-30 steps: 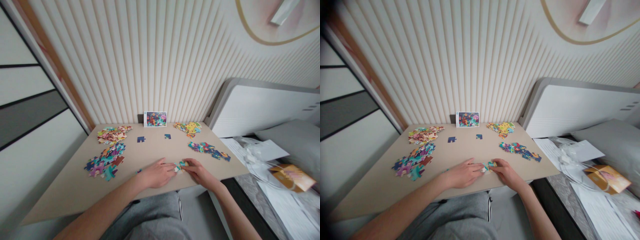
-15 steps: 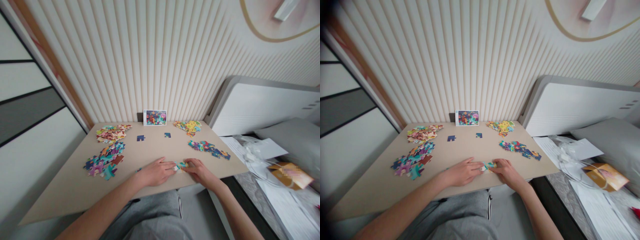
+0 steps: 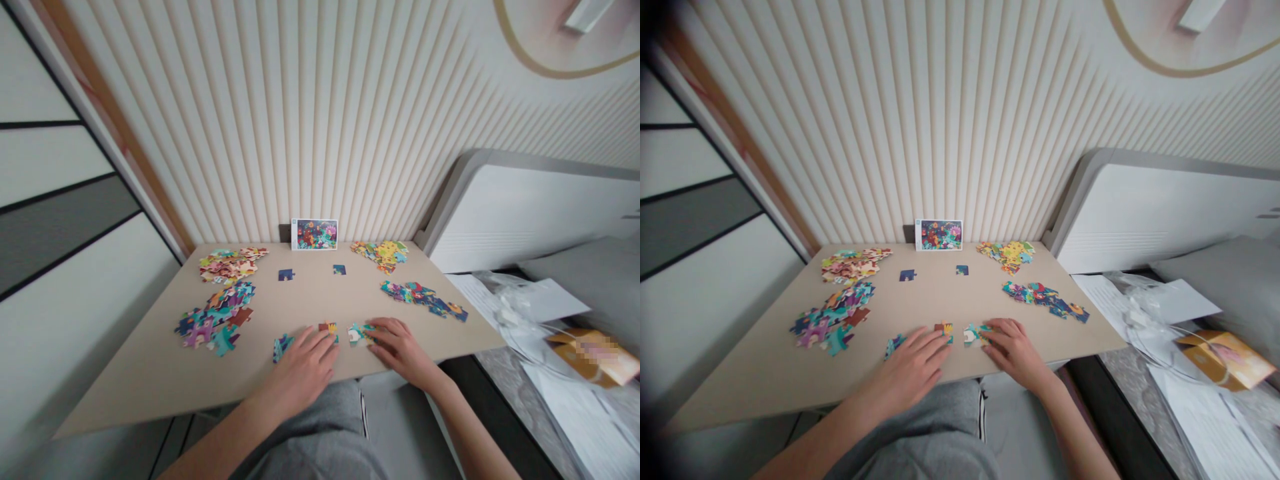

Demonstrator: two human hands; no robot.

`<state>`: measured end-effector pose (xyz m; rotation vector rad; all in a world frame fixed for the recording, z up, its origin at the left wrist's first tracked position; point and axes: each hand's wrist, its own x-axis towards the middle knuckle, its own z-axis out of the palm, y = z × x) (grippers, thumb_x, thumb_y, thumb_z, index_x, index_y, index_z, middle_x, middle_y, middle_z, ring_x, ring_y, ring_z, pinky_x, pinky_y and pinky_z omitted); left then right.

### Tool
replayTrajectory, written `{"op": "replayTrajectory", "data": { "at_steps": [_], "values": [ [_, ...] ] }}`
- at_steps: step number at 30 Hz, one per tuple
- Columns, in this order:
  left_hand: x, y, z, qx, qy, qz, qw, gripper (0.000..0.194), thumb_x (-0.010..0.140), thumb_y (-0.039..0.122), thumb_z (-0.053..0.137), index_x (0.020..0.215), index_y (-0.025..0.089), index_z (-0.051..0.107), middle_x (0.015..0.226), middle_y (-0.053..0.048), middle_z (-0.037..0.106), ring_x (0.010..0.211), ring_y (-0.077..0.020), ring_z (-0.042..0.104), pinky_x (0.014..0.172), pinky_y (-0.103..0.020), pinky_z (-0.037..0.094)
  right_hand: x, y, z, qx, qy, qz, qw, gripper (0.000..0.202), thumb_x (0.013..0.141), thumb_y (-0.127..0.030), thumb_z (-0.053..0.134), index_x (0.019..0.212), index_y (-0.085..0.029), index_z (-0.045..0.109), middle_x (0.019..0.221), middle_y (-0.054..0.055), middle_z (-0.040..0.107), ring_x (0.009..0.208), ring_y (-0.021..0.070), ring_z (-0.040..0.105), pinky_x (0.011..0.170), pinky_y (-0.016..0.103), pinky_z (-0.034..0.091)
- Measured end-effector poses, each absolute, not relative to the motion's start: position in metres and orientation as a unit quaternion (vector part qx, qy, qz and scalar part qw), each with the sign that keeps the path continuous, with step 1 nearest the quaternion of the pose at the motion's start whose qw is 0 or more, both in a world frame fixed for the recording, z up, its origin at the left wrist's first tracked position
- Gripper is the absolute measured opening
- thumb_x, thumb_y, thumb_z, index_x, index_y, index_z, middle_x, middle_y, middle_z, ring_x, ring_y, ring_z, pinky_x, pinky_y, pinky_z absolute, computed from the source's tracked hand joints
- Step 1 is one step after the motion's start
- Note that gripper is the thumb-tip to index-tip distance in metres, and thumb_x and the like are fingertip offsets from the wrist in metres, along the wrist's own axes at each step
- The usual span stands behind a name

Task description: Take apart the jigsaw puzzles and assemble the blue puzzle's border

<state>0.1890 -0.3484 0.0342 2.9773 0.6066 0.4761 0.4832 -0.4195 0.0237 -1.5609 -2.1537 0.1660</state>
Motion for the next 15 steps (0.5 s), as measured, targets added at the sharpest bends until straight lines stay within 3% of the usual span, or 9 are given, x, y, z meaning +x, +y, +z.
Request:
{"op": "replayTrajectory", "data": {
  "at_steps": [5, 15],
  "values": [
    [0.176, -0.357, 0.025, 0.944, 0.28, 0.172, 0.028, 0.034, 0.099, 0.029, 0.051, 0.131, 0.019, 0.057, 0.138, -0.011, 0.059, 0.131, -0.0262, 0.05, 0.118, -0.049, 0.03, 0.485, -0.408, 0.012, -0.553, -0.801, 0.062, 0.221, 0.037, 0.097, -0.036, 0.059, 0.134, -0.033, 0.063, 0.134, 0.008, 0.063, 0.125, 0.0262, 0.057, 0.107, 0.047, 0.044],
    [0.176, -0.36, 0.008, 0.941, 0.257, 0.218, 0.033, 0.033, 0.097, 0.018, 0.049, 0.129, 0.019, 0.059, 0.134, -0.01, 0.061, 0.13, -0.0239, 0.053, 0.117, -0.048, 0.036, 0.486, -0.403, 0.002, -0.552, -0.794, 0.043, 0.25, 0.032, 0.097, -0.036, 0.059, 0.128, -0.033, 0.068, 0.129, 0.008, 0.065, 0.12, 0.0264, 0.06, 0.103, 0.046, 0.049]
  ]
}}
